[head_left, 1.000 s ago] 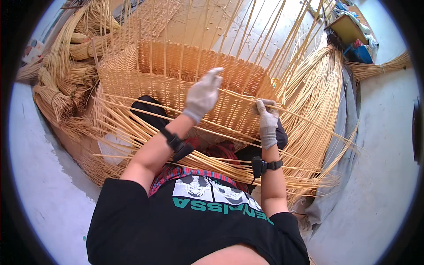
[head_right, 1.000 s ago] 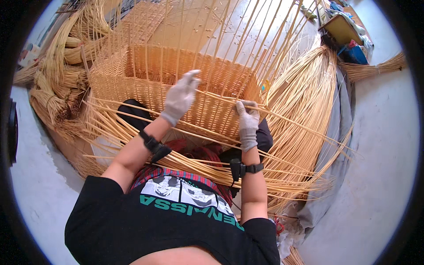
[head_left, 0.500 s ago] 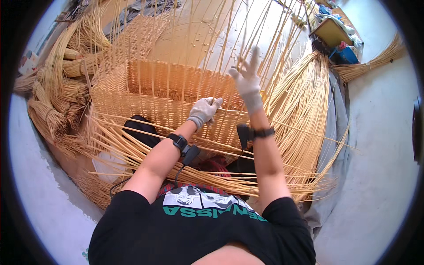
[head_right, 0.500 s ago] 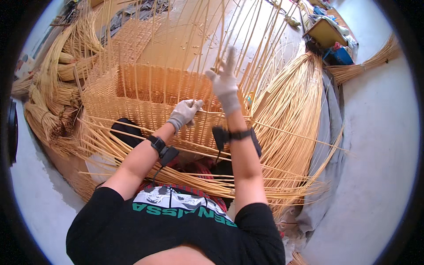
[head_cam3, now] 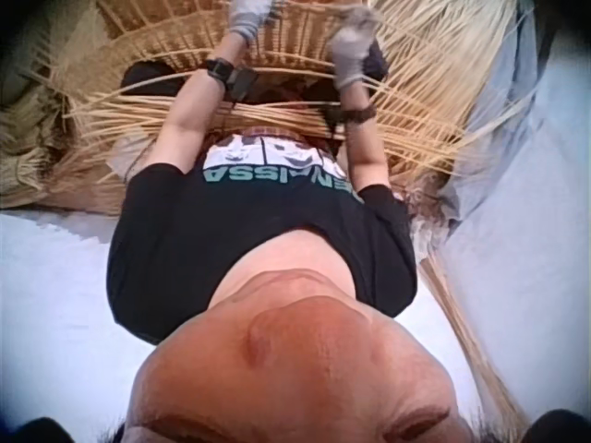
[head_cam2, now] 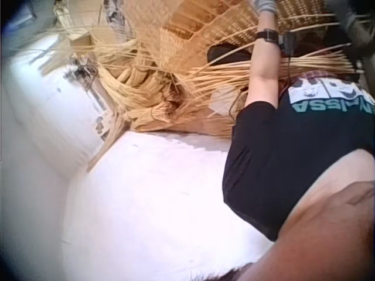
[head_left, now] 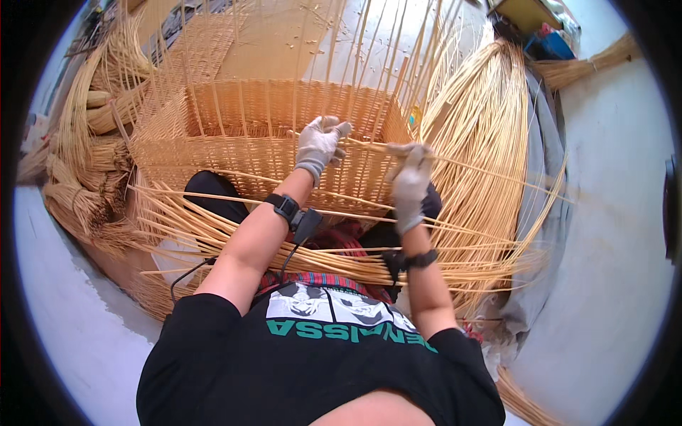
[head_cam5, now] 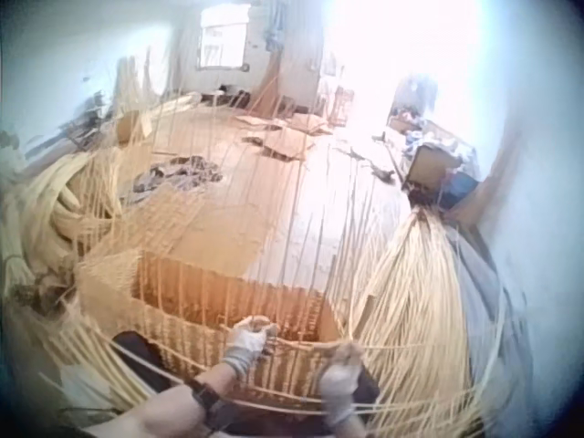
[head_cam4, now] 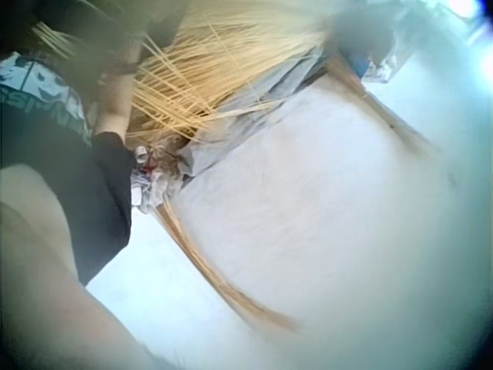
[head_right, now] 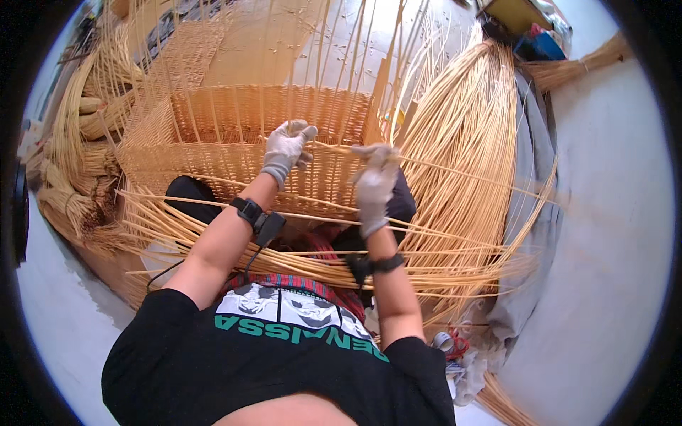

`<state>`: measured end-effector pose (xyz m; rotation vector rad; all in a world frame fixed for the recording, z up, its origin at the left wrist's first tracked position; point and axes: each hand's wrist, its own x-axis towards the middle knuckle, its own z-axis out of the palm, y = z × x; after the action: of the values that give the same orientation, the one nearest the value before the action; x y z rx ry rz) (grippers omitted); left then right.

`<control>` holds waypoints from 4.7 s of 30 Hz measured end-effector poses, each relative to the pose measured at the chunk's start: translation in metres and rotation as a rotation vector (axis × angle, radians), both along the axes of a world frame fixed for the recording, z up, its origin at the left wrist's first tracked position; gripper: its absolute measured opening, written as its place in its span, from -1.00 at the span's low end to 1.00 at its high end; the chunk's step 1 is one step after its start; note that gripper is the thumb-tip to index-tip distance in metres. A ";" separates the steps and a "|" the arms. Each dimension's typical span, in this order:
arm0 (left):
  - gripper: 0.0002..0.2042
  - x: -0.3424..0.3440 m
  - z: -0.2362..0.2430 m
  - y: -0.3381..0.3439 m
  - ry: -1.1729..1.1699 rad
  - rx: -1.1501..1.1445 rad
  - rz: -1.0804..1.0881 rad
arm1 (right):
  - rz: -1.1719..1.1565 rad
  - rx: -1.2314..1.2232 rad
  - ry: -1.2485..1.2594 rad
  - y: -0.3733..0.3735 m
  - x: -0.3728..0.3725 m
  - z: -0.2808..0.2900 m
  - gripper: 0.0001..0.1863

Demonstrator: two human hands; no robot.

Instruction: Weaving a large rectangular wicker basket and trimming excess strands with snips.

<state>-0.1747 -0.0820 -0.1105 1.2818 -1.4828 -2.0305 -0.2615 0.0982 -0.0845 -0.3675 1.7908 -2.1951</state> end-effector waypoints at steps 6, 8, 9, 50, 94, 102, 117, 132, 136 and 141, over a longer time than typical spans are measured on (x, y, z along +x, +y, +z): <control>-0.68 -0.026 0.012 0.018 0.047 -0.698 -0.322 | -0.186 -0.030 -0.006 0.065 -0.085 -0.043 -0.61; -0.69 -0.039 0.009 0.029 -0.060 -0.449 -0.556 | -0.041 -0.079 0.081 0.059 -0.095 -0.038 -0.55; -0.67 -0.043 0.006 0.035 -0.080 -0.364 -0.641 | -0.028 0.072 0.143 0.047 -0.098 -0.026 -0.53; -0.90 0.171 0.045 -0.084 -0.345 -1.249 -0.341 | -0.090 0.358 0.713 0.061 0.039 -0.004 -0.75; -0.03 0.057 -0.031 -0.065 -0.121 -0.530 -0.493 | -0.031 -0.119 -0.045 0.095 -0.084 -0.024 -0.87; -0.77 0.071 -0.003 -0.071 -0.083 -0.165 -0.545 | 0.020 0.228 0.265 0.044 -0.059 -0.029 -0.85; -0.78 0.058 -0.012 -0.058 -0.066 -0.077 -0.318 | 0.212 -0.336 0.345 -0.055 -0.031 -0.049 -0.51; -0.84 0.026 -0.004 -0.025 0.308 -0.714 0.192 | -0.068 -0.114 0.039 0.012 -0.051 -0.038 -0.71; -0.65 -0.012 -0.011 -0.007 -0.078 -0.496 -0.645 | -0.012 -0.104 0.096 0.022 -0.070 -0.048 -0.67; -0.58 -0.023 -0.010 0.014 -0.230 -0.329 -0.479 | 0.168 0.849 0.490 -0.077 -0.074 0.055 -0.27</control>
<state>-0.1982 -0.0680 -0.1205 1.1297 -2.3027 -1.8210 -0.3350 0.0217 -0.0292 -0.8404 2.6081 -1.1115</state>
